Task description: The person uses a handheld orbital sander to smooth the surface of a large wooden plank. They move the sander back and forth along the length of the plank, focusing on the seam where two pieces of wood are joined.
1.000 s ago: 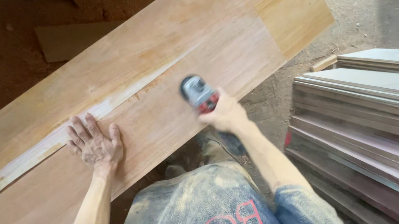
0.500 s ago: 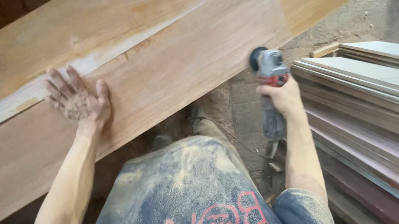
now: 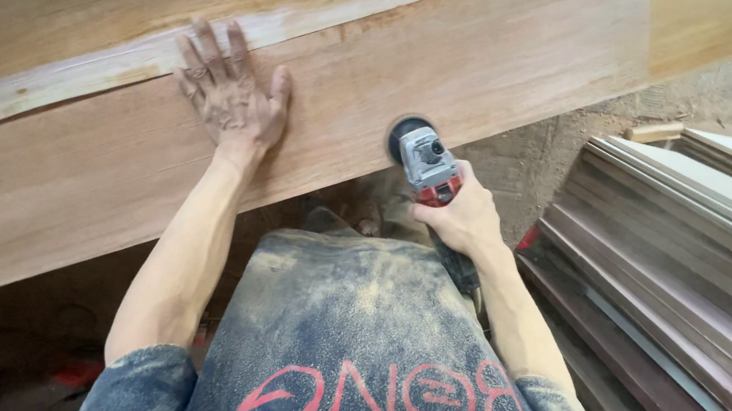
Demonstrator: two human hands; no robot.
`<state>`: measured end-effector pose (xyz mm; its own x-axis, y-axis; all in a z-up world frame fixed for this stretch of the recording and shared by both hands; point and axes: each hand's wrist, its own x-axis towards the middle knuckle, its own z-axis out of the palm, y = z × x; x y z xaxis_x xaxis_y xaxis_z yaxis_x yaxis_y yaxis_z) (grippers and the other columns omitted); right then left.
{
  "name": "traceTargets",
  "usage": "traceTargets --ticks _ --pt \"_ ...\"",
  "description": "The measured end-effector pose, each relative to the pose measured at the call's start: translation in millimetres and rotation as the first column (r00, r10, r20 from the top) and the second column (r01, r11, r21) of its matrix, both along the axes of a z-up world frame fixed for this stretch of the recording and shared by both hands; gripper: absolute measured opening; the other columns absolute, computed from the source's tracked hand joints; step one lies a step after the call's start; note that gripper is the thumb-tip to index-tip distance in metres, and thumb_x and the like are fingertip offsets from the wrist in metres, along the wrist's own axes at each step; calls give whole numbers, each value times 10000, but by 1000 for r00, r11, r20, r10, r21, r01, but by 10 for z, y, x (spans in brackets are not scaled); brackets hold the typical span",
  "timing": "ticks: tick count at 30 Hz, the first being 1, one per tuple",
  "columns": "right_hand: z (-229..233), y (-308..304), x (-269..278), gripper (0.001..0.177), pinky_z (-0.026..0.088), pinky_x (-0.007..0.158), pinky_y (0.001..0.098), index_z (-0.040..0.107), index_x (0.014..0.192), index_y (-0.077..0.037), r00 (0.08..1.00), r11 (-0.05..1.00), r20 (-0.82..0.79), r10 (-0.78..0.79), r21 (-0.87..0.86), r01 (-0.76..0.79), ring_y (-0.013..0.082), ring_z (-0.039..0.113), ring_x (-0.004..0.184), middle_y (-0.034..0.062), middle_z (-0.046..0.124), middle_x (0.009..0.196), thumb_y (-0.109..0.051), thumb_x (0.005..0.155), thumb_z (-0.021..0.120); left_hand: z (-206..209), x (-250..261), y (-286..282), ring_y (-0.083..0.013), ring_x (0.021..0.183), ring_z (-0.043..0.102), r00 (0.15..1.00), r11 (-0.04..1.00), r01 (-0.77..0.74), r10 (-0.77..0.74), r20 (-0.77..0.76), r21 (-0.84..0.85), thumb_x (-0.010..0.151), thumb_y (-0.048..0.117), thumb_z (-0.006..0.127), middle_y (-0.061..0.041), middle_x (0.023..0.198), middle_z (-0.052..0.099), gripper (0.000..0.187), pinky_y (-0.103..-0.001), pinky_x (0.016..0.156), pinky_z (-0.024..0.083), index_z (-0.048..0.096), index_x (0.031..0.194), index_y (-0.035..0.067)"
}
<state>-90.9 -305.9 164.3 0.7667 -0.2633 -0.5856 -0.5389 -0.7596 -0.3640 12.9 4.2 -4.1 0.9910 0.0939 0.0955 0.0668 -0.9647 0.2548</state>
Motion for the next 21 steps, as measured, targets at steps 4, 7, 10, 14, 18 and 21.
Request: traceTargets --ticks 4,7,10,14,18,21 --pt "88 -135 12 761 552 913 383 580 1253 -70 988 994 113 -109 37 105 229 709 975 112 728 1093 -291 595 892 -133 -11 121 -428 1548 -220 985 992 127 -124 119 -17 1101 722 535 -180 1689 -281 1058 -615 1234 -130 -209 1643 201" --pt "113 -138 26 689 577 901 381 619 1218 -48 949 956 166 -270 166 243 234 714 971 128 750 1102 -286 621 866 -192 -37 143 -436 1566 -200 981 985 171 -167 102 -29 1092 717 530 -158 1721 -246 1055 -601 1265 -116 -180 1707 237" --pt "67 177 25 727 573 903 385 586 1249 -72 976 983 113 -185 31 183 231 722 966 122 728 1120 -282 612 867 -155 1 138 -432 1572 -186 972 983 180 -172 157 -39 1097 724 537 -167 1721 -226 1033 -619 1266 -99 -165 1654 212" --pt "12 778 32 928 530 948 417 491 1375 -116 991 991 -57 119 -50 -122 319 697 1044 184 705 1151 -383 577 884 22 6 123 -467 1566 -151 983 977 184 -181 33 -104 1089 687 540 -190 1724 -167 998 -638 1260 -71 -81 1715 218" --pt "95 839 176 872 540 949 411 553 1355 -151 994 996 -74 85 -26 -87 332 703 1085 171 744 1145 -416 574 838 280 -54 83 -475 1586 -118 965 954 178 -217 -144 -241 1029 626 535 -221 1738 -93 921 -645 1272 -49 112 1709 171" --pt "132 447 379 874 533 941 406 563 1327 -130 999 999 35 -25 -25 25 319 697 1086 162 732 1153 -403 554 868 446 -193 -111 -482 1593 -100 959 926 231 -269 -92 -297 996 593 552 -245 1751 -32 861 -642 1278 -37 304 1671 119"
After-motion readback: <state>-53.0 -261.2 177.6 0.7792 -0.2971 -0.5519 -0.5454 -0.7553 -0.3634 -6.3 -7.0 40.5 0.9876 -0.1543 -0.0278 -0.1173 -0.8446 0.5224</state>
